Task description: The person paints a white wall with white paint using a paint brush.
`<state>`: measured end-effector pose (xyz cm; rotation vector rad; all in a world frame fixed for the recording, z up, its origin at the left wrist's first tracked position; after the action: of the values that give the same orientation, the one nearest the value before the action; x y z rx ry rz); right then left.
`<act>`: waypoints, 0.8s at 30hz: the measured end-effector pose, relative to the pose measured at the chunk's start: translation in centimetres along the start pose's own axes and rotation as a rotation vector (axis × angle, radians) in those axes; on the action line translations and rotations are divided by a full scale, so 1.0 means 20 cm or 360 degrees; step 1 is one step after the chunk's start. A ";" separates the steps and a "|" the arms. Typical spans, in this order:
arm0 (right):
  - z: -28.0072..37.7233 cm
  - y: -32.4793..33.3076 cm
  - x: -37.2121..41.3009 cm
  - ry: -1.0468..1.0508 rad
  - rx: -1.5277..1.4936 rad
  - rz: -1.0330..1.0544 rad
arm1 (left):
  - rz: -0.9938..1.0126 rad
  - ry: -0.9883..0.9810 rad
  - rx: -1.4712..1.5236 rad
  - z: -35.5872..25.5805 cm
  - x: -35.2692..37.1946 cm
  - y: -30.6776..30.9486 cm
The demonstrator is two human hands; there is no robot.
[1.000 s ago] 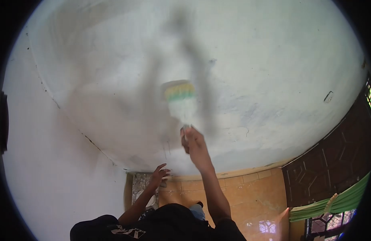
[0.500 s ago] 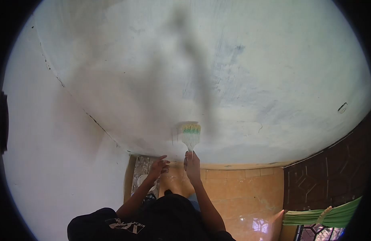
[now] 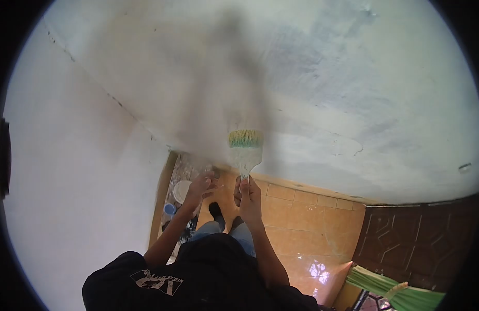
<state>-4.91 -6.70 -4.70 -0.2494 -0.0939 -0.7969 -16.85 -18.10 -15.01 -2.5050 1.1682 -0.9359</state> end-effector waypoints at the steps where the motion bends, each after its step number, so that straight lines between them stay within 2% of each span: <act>1: -0.02 0.00 0.01 0.0002 0.0055 0.0020 | -0.0045 -0.0011 0.0018 0.03 0.01 0.03; 9: -0.23 -0.02 0.11 -0.0228 0.0196 0.0265 | -0.0352 -0.0025 0.0197 0.28 0.21 0.19; 12: -0.33 -0.02 0.15 -0.0284 0.0257 0.0401 | -0.0400 -0.0133 0.0237 0.34 0.29 0.21; 17: -0.51 -0.14 0.16 -0.0388 0.0402 0.0551 | -0.0639 -0.0131 0.0275 0.47 0.44 0.37; 20: -0.62 -0.24 0.14 -0.0396 0.0403 0.0690 | -0.0751 -0.0122 0.0334 0.57 0.46 0.52; 24: -0.86 -0.27 0.04 -0.0155 0.0818 0.0742 | -0.0841 -0.0144 0.0412 0.70 0.44 0.72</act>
<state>-8.39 -15.24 -20.17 0.1761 -0.3147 -0.2779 -12.47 -35.01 -28.19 -2.6402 0.3235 -0.9955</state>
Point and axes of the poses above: each hand's wrist, its own x-axis away from the middle knuckle, its own y-axis out of the back of the hand, z = x × y, the point moved 10 cm from there along -x, towards the middle knuckle, and after that the axes turned 10 degrees about x, right-handed, at the moved point
